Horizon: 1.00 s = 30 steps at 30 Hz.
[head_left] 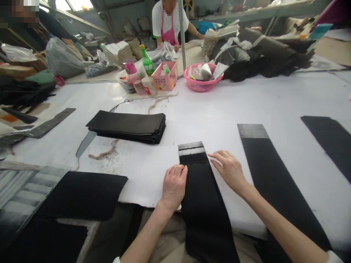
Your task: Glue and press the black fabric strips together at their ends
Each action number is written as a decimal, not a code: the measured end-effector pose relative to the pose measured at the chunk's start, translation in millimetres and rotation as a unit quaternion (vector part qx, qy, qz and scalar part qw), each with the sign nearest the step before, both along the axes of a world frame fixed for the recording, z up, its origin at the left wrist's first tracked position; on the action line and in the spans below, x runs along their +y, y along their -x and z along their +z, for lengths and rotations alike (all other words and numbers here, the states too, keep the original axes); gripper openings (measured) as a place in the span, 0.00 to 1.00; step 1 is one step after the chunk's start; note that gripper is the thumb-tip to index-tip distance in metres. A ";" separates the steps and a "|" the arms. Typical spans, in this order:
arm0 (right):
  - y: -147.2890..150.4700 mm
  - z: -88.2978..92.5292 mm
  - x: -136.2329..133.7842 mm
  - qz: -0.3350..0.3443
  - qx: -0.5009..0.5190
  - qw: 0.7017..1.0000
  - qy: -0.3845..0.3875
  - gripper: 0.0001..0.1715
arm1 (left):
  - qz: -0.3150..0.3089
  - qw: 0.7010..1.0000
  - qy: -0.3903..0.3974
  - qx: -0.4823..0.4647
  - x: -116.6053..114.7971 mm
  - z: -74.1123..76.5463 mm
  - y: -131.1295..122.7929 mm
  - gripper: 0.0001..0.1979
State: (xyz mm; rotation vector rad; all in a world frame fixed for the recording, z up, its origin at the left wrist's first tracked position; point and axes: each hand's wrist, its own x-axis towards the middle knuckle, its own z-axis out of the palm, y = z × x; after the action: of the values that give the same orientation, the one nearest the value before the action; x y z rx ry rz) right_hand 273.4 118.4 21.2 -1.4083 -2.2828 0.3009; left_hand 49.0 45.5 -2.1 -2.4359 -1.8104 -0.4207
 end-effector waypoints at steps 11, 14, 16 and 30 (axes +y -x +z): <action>37.3 13.2 30.0 0.061 -0.069 0.984 0.150 0.07 | 0.014 0.996 -0.005 -0.087 -3.3 -0.7 0.6 0.12; 33.8 22.1 30.6 0.084 -0.037 0.983 0.162 0.09 | 0.045 0.980 -0.028 -0.193 -2.2 2.0 3.8 0.21; 32.9 30.3 26.3 0.093 -0.017 0.983 0.158 0.08 | 0.070 0.945 -0.011 -0.318 1.7 4.7 6.5 0.26; 14.0 63.3 24.8 0.147 0.037 0.958 0.243 0.09 | 0.081 0.752 0.156 -0.635 8.6 34.6 3.7 0.12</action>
State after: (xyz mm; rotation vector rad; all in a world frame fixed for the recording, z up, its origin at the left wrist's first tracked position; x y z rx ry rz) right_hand 259.5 143.1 84.4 -1.2279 -2.4537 1.0504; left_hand 45.3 54.1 32.5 -2.1593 -2.5566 -2.3600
